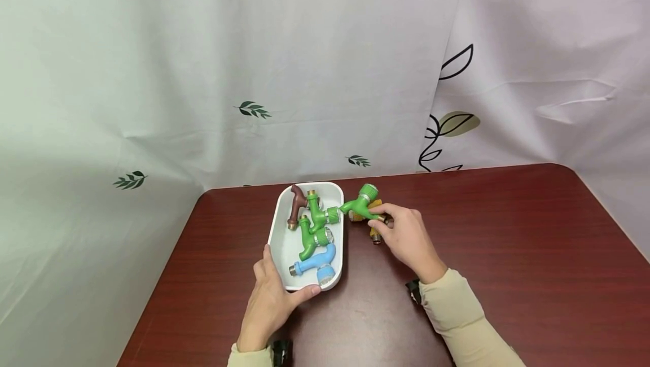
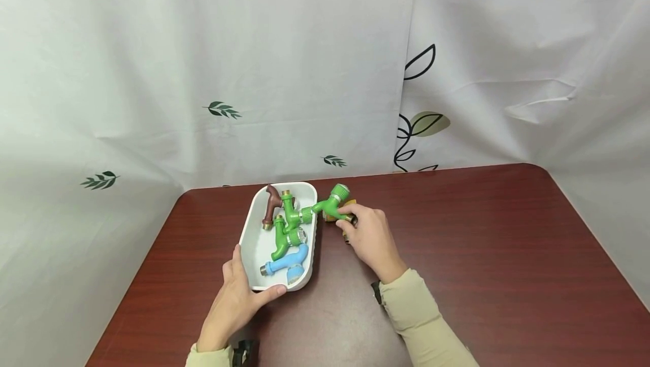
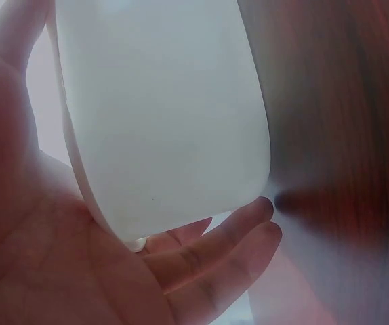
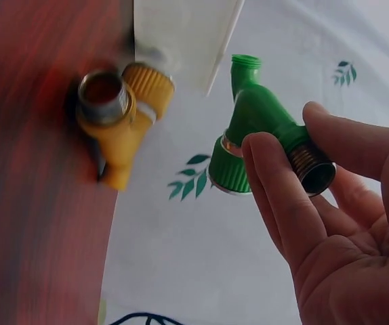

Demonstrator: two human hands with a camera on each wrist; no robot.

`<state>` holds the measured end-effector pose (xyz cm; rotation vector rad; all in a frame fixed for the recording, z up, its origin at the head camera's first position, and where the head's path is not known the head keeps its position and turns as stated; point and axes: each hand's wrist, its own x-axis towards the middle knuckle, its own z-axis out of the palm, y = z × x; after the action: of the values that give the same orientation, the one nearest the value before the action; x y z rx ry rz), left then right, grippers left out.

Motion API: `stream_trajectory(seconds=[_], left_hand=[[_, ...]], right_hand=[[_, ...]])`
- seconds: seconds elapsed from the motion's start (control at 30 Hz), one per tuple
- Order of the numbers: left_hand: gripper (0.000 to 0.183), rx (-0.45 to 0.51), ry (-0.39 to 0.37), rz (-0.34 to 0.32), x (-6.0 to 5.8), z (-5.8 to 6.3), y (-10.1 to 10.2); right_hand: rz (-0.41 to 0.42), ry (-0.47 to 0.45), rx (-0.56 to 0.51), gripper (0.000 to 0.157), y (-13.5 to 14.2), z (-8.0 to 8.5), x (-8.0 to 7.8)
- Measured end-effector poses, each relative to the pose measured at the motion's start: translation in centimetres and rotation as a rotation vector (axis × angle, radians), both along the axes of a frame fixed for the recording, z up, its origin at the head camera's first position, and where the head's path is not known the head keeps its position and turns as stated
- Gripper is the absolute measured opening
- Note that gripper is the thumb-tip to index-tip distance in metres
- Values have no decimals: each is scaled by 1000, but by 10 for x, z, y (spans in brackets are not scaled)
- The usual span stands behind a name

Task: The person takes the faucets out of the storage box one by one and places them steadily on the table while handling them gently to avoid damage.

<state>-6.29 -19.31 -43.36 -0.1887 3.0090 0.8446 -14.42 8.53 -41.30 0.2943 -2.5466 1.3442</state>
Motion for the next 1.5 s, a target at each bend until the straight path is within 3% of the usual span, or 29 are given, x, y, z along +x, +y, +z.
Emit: stream_trajectory(seconds=[0.2, 0.8, 1.5], left_hand=[[145, -2, -4, 1, 0, 1, 0], [145, 1, -1, 0, 1, 2, 0], [145, 6, 0, 5, 1, 1, 0]], right_hand=[[-64, 18, 18, 20, 11, -3, -6], [-256, -87, 28, 20, 29, -8, -10], [-295, -185, 63, 23, 43, -13, -14]])
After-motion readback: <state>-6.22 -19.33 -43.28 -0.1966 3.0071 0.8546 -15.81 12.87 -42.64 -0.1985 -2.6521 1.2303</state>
